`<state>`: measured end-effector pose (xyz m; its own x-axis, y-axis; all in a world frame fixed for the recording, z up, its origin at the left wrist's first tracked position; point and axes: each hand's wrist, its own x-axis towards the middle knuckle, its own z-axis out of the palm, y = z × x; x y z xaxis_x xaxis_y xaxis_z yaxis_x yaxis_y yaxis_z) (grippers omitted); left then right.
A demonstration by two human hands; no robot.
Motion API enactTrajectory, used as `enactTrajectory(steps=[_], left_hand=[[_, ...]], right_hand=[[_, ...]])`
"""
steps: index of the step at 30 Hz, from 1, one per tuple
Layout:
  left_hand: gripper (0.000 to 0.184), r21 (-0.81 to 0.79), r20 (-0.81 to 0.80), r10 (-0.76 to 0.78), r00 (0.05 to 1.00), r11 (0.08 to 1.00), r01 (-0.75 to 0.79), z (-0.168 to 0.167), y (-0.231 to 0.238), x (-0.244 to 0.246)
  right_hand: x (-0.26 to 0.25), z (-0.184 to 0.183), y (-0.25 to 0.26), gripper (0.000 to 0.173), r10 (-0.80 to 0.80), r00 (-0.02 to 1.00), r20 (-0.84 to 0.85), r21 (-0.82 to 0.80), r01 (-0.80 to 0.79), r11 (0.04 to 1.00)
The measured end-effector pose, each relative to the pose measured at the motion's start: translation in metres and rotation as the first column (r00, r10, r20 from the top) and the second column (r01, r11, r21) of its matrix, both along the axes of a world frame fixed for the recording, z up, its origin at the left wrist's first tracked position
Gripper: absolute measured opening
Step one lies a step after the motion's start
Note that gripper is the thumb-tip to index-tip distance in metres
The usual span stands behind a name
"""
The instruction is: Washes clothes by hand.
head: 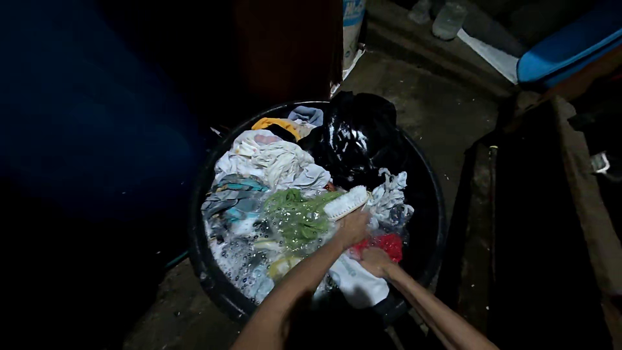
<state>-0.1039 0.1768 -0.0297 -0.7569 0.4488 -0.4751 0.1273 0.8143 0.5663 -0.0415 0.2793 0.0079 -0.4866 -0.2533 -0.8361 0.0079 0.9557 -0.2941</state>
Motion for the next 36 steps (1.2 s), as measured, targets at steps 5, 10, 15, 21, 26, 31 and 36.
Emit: enactTrajectory(steps=[5,10,15,21,26,31,36], left_hand=[[0.038,-0.187,0.016,-0.164,0.986,0.969,0.164,0.04,-0.034,0.021],[0.033,-0.299,0.222,-0.229,0.948,0.91,0.289,0.08,-0.054,0.057],[0.032,-0.255,0.227,-0.181,0.957,0.937,0.238,0.065,-0.055,0.069],[0.046,-0.222,0.122,0.148,0.981,0.968,-0.118,0.038,-0.021,0.013],[0.045,-0.072,0.003,0.224,0.975,0.972,-0.223,-0.002,0.003,-0.012],[0.063,-0.025,0.089,0.101,0.991,0.995,-0.099,-0.004,-0.007,-0.012],[0.049,-0.145,0.01,-0.182,0.983,0.973,0.181,0.033,-0.045,0.009]], right_hand=[[-0.016,-0.012,0.033,0.03,-0.48,0.869,-0.121,-0.355,0.414,0.838],[-0.052,-0.027,0.046,0.055,-0.247,0.385,-0.889,-0.245,0.057,0.968],[-0.081,-0.03,0.019,0.054,0.069,0.837,-0.543,-0.024,-0.097,0.995],[-0.11,-0.008,0.02,0.046,0.045,0.998,-0.049,0.131,-0.039,0.991],[-0.103,-0.029,0.029,0.043,-0.017,0.999,-0.035,0.052,0.018,0.998],[-0.067,-0.045,0.021,0.058,-0.331,0.881,-0.339,-0.011,0.348,0.938],[-0.066,-0.013,0.032,0.041,-0.378,0.849,-0.37,-0.119,0.36,0.925]])
